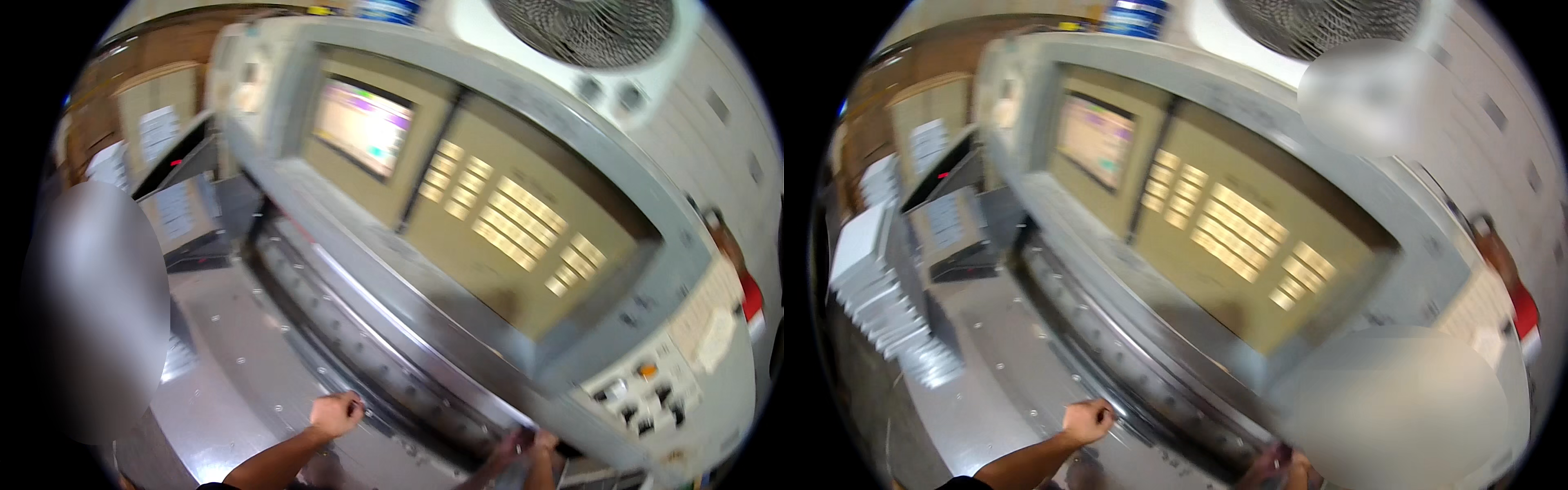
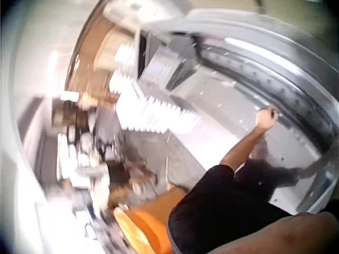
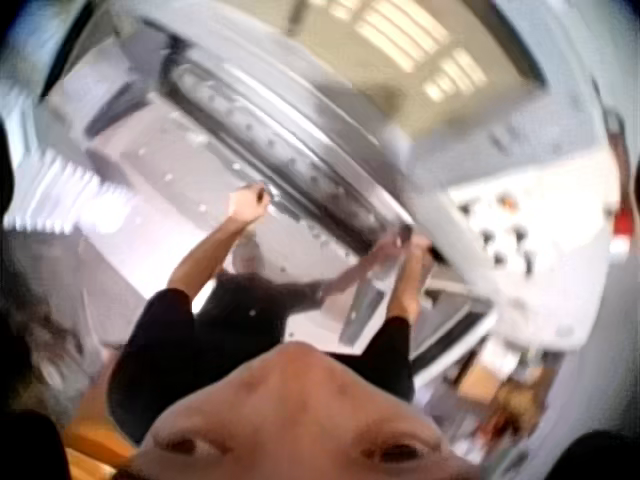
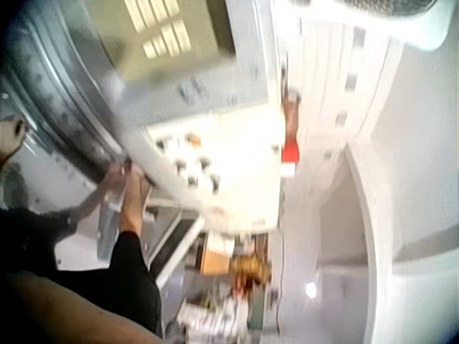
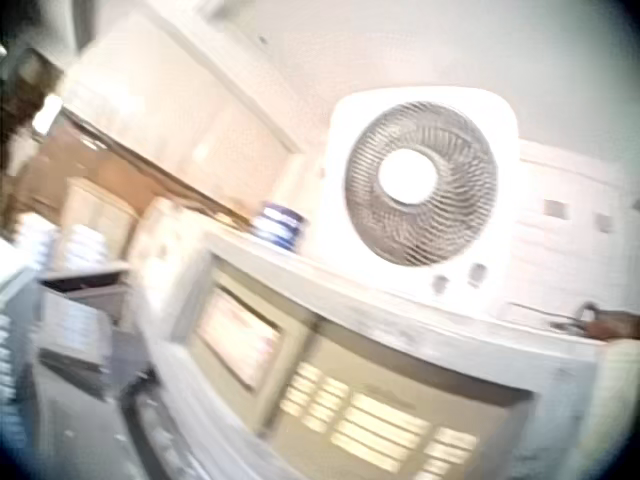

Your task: The person repeatedly picks up stacks of white paper, aligns them on a paper cutter, and trims the edges. The person then stacks the trimmed sheets and discards the offcuts into a nearby bin.

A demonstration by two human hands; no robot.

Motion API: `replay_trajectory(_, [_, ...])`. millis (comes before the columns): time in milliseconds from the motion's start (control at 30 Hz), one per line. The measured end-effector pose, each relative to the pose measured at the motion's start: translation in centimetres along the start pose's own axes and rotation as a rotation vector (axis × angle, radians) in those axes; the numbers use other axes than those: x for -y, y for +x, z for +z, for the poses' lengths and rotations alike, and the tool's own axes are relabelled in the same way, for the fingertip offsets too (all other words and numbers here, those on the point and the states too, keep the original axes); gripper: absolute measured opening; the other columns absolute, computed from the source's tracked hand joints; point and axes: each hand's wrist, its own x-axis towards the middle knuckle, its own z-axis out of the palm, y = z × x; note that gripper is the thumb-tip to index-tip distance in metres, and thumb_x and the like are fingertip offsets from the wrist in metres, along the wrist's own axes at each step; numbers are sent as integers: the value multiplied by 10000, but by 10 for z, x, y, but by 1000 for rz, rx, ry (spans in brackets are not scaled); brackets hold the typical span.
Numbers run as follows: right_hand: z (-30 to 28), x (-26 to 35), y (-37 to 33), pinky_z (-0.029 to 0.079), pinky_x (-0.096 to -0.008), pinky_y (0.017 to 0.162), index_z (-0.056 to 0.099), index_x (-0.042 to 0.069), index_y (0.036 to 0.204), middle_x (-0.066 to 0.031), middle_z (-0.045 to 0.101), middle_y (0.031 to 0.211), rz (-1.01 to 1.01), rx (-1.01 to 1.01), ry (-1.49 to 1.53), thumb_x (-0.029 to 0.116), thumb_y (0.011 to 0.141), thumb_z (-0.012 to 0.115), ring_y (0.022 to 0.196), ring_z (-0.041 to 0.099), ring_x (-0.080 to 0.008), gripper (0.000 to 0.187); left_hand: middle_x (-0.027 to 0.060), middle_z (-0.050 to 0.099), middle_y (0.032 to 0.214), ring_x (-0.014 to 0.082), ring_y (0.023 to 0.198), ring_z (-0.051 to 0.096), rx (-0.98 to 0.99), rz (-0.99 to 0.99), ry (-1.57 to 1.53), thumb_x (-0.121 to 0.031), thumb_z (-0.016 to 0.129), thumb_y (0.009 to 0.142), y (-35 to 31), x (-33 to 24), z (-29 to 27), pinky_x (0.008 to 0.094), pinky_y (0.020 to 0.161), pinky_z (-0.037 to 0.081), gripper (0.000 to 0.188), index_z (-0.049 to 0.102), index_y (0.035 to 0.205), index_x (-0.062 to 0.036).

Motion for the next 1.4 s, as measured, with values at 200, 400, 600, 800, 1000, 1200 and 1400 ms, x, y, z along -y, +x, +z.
replay_trajectory(200, [20, 18, 29, 478, -442, 913, 669, 0, 1112, -242, 664, 1120, 83, -42, -7, 340, 823, 675, 1039, 620, -411, 447, 41, 664, 704, 265, 659, 662, -18, 20, -22, -251, 625, 802, 1, -2, -7, 394, 612, 538, 139, 648, 871, -133])
replay_trajectory(400, [34, -3, 60, 502, -444, 858, 680, -5, 1082, -241, 679, 1089, 75, -73, 63, 327, 799, 668, 988, 650, -393, 436, 52, 674, 751, 283, 706, 668, 27, 10, -63, -261, 618, 823, 4, 3, -7, 414, 630, 547, 130, 637, 869, -141])
replay_trajectory(600, [47, -23, 65, 525, -445, 804, 692, -10, 1051, -239, 694, 1058, 73, -98, 104, 314, 776, 661, 937, 680, -375, 426, 65, 656, 725, 285, 680, 660, -14, 20, -17, -218, 624, 801, 4, 1, -8, 406, 609, 538, 102, 623, 835, -122])
replay_trajectory(800, [40, -23, -7, 513, -409, 784, 640, -28, 1008, -188, 686, 968, -43, -105, 256, 223, 842, 613, 870, 663, -319, 303, 49, 633, 677, 262, 642, 635, 10, 32, -30, -182, 663, 797, 6, 0, -4, 386, 595, 516, 82, 634, 809, -106])
replay_trajectory(1000, [41, -17, -32, 501, -379, 777, 599, -21, 1004, -131, 676, 928, -44, -66, 375, 170, 889, 616, 835, 638, -253, 224, 48, 660, 781, 282, 724, 640, 40, 318, -52, -178, 667, 799, 46, -11, 30, 374, 677, 523, 106, 667, 870, -99])
replay_trajectory(1200, [65, -5, 9, 526, -408, 816, 626, -79, 1034, -149, 698, 989, -57, -37, 423, 190, 907, 616, 852, 650, -302, 298, 97, 576, 1306, 301, 1260, 476, 264, 530, 357, -238, 572, 861, 144, -115, 127, 438, 1060, 359, 353, 689, 1141, -57])
replay_trajectory(1400, [86, -85, 46, 521, -363, 749, 567, -32, 957, -106, 628, 852, -145, -1, 663, -11, 836, 616, 781, 622, -226, 132, 104, 462, 1470, 297, 1368, 407, 259, 399, 259, -182, 519, 920, 181, -154, 234, 432, 1125, 312, 472, 528, 1377, -67])
